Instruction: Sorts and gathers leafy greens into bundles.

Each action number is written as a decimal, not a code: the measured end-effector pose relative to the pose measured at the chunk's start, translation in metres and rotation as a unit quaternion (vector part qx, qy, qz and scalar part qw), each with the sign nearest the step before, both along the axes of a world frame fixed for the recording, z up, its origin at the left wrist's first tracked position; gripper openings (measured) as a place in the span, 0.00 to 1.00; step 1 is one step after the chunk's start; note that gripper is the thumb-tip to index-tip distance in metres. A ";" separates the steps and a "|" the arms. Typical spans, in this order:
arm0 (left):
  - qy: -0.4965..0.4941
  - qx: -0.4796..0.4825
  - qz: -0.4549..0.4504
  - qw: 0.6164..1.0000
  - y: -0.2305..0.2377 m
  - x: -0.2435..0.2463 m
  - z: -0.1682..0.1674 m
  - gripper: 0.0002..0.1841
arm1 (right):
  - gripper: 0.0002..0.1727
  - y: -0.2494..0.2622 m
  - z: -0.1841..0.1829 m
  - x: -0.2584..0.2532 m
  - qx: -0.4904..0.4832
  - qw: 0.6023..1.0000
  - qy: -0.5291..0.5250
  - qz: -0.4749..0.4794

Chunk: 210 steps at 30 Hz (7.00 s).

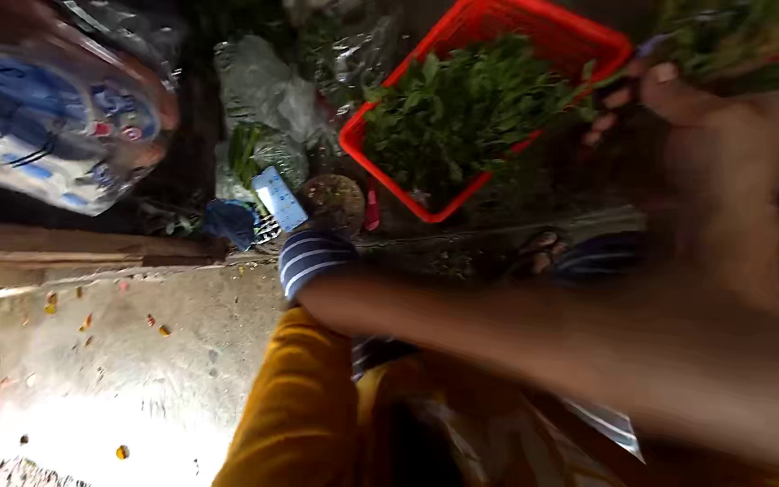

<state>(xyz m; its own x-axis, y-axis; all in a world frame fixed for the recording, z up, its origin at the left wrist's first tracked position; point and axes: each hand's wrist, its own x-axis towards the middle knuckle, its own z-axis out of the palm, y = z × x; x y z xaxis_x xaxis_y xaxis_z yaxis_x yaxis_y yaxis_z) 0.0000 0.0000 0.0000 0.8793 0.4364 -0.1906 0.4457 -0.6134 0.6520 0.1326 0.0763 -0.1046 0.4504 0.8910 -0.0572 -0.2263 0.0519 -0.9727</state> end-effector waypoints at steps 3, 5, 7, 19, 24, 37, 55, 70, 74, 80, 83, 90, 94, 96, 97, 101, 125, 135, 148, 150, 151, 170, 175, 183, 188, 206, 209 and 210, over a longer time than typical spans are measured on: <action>0.191 0.107 -0.049 0.975 0.135 -0.027 -0.055 0.11 | 0.07 -0.001 0.000 0.003 0.015 0.999 0.025 -0.014; 0.260 0.112 0.050 0.958 0.194 -0.030 -0.112 0.13 | 0.06 -0.002 -0.004 0.002 0.010 0.999 0.031 -0.008; 0.238 0.135 0.100 0.957 0.228 -0.032 -0.160 0.20 | 0.06 0.000 -0.006 -0.001 -0.001 1.000 0.031 -0.004; 0.110 0.141 0.146 0.973 0.245 -0.080 -0.171 0.14 | 0.07 0.005 -0.010 -0.002 0.007 0.999 0.028 0.015; -0.171 -0.066 0.328 0.927 0.204 -0.113 -0.131 0.11 | 0.06 0.004 -0.010 -0.012 0.014 0.999 0.038 0.003; -0.400 -0.294 0.319 0.807 0.162 -0.104 -0.152 0.09 | 0.08 0.016 -0.038 -0.076 -0.030 0.997 0.049 0.060; -0.299 -0.108 0.288 0.903 0.158 -0.106 -0.153 0.08 | 0.16 0.023 -0.045 -0.095 -0.002 0.996 0.042 0.077; -0.443 -0.363 0.366 0.733 0.142 -0.079 -0.160 0.05 | 0.09 0.027 -0.034 -0.083 -0.034 0.982 0.187 -0.009; -0.453 -0.493 0.423 0.611 0.142 -0.072 -0.158 0.06 | 0.10 0.028 -0.036 -0.081 -0.014 0.980 0.199 -0.011; -0.421 -0.521 0.554 0.495 0.162 -0.082 -0.168 0.08 | 0.08 0.030 -0.026 -0.053 0.062 0.980 0.182 -0.048; -0.273 -0.445 0.471 0.711 0.154 -0.091 -0.168 0.10 | 0.08 0.026 -0.025 -0.042 0.055 0.982 0.172 -0.054; 0.225 -0.242 -0.054 0.942 0.117 -0.089 -0.133 0.20 | 0.09 0.005 -0.021 -0.036 0.008 0.985 0.175 0.008; -0.061 -0.264 0.157 0.950 0.132 -0.099 -0.150 0.17 | 0.09 -0.002 -0.021 -0.042 -0.017 0.984 0.176 0.029; -0.195 -0.266 0.205 0.922 0.134 -0.097 -0.154 0.13 | 0.09 0.000 -0.025 -0.048 -0.024 0.984 0.176 0.025; -0.231 -0.266 0.214 0.911 0.133 -0.094 -0.154 0.11 | 0.09 0.002 -0.028 -0.051 -0.022 0.984 0.176 0.022; -0.283 -0.242 0.244 0.896 0.131 -0.084 -0.156 0.07 | 0.09 0.007 -0.034 -0.058 -0.023 0.987 0.156 0.024; 0.070 -0.106 0.259 0.957 0.189 -0.093 -0.202 0.24 | 0.13 0.009 -0.010 -0.011 -0.028 0.978 0.205 0.019; 0.157 -0.095 0.418 0.890 0.229 -0.039 -0.234 0.26 | 0.10 -0.002 -0.008 -0.004 -0.015 0.981 0.190 0.028; -0.100 -0.274 0.478 0.829 0.233 -0.111 -0.174 0.13 | 0.08 -0.013 0.000 -0.003 0.016 0.980 0.194 0.050; -0.124 -0.271 0.475 0.828 0.234 -0.122 -0.169 0.11 | 0.08 -0.014 0.001 -0.004 0.014 0.980 0.193 0.052; -0.133 -0.275 0.474 0.826 0.234 -0.127 -0.170 0.10 | 0.08 -0.014 0.001 -0.005 0.012 0.980 0.192 0.053; 0.033 -0.198 0.404 0.892 0.245 -0.055 -0.237 0.16 | 0.08 -0.010 -0.010 -0.003 0.003 0.991 0.125 0.037; 0.108 -0.191 0.416 0.882 0.248 -0.030 -0.248 0.31 | 0.07 -0.012 -0.009 -0.003 -0.006 0.995 0.097 0.035; 0.166 -0.119 0.408 0.890 0.247 -0.019 -0.237 0.27 | 0.06 -0.007 -0.009 -0.003 0.009 0.992 0.118 0.032; -0.014 -0.265 0.493 0.829 0.257 -0.051 -0.216 0.27 | 0.05 -0.011 -0.009 0.003 0.019 0.994 0.108 0.024; 0.126 0.012 0.436 0.891 0.245 -0.099 -0.188 0.35 | 0.05 -0.014 -0.005 0.008 0.027 0.994 0.101 0.009; 0.081 0.037 0.380 0.921 0.239 -0.088 -0.173 0.23 | 0.04 -0.014 -0.007 0.011 0.032 0.994 0.099 0.014; 0.081 0.039 0.359 0.929 0.238 -0.083 -0.169 0.19 | 0.04 -0.014 -0.006 0.011 0.034 0.994 0.099 0.016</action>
<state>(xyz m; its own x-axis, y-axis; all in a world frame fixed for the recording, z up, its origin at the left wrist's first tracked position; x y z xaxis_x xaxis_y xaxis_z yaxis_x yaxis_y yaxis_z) -0.0825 0.2379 -0.1688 0.3185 0.9176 -0.2379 0.8466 -0.1625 0.5067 0.1431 0.0624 -0.1107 0.4068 0.9100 -0.0806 -0.4164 0.1061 -0.9030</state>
